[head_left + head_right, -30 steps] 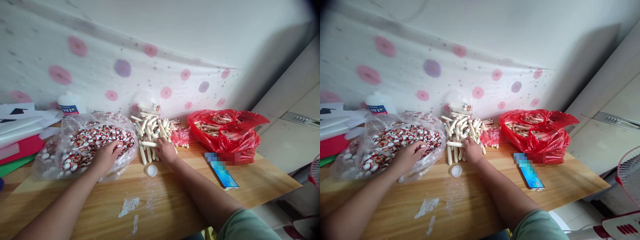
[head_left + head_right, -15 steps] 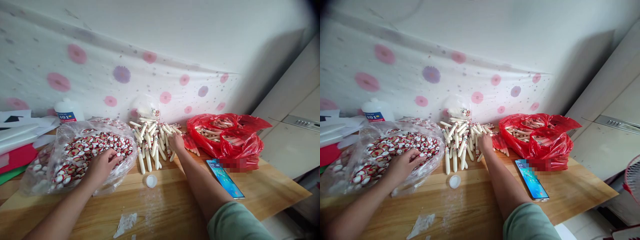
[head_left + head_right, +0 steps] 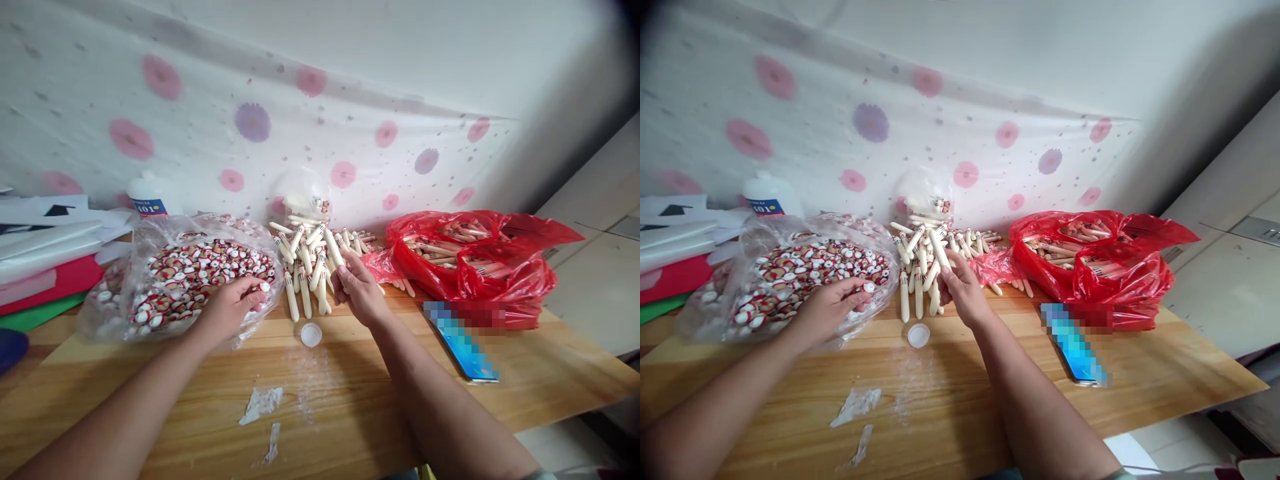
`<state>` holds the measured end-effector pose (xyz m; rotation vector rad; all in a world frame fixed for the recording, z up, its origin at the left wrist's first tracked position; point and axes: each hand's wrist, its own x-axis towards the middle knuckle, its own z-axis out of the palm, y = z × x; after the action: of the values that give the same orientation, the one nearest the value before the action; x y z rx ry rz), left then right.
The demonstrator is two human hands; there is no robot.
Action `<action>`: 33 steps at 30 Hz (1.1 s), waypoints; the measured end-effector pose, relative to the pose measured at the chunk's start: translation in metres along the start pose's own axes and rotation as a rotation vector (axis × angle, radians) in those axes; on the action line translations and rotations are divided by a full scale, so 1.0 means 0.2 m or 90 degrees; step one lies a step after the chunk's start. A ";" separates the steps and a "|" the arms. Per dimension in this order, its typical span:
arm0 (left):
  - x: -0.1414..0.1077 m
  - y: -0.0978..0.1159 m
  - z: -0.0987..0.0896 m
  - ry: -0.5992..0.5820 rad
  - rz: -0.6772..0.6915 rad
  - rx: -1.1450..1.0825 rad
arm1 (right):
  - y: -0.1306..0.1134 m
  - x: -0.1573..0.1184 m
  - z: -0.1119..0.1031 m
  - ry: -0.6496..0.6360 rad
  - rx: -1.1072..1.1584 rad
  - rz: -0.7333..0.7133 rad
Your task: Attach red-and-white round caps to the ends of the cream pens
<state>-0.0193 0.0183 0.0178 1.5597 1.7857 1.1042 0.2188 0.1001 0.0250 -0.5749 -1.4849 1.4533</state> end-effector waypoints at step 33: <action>-0.08 0.05 0.12 -0.147 0.070 0.034 | 0.06 -0.04 -0.03 -0.269 -0.428 0.066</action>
<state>0.0085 0.0090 0.0117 1.7584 1.6030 0.8897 0.2248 0.0989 0.0104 -0.7805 -2.3395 1.1730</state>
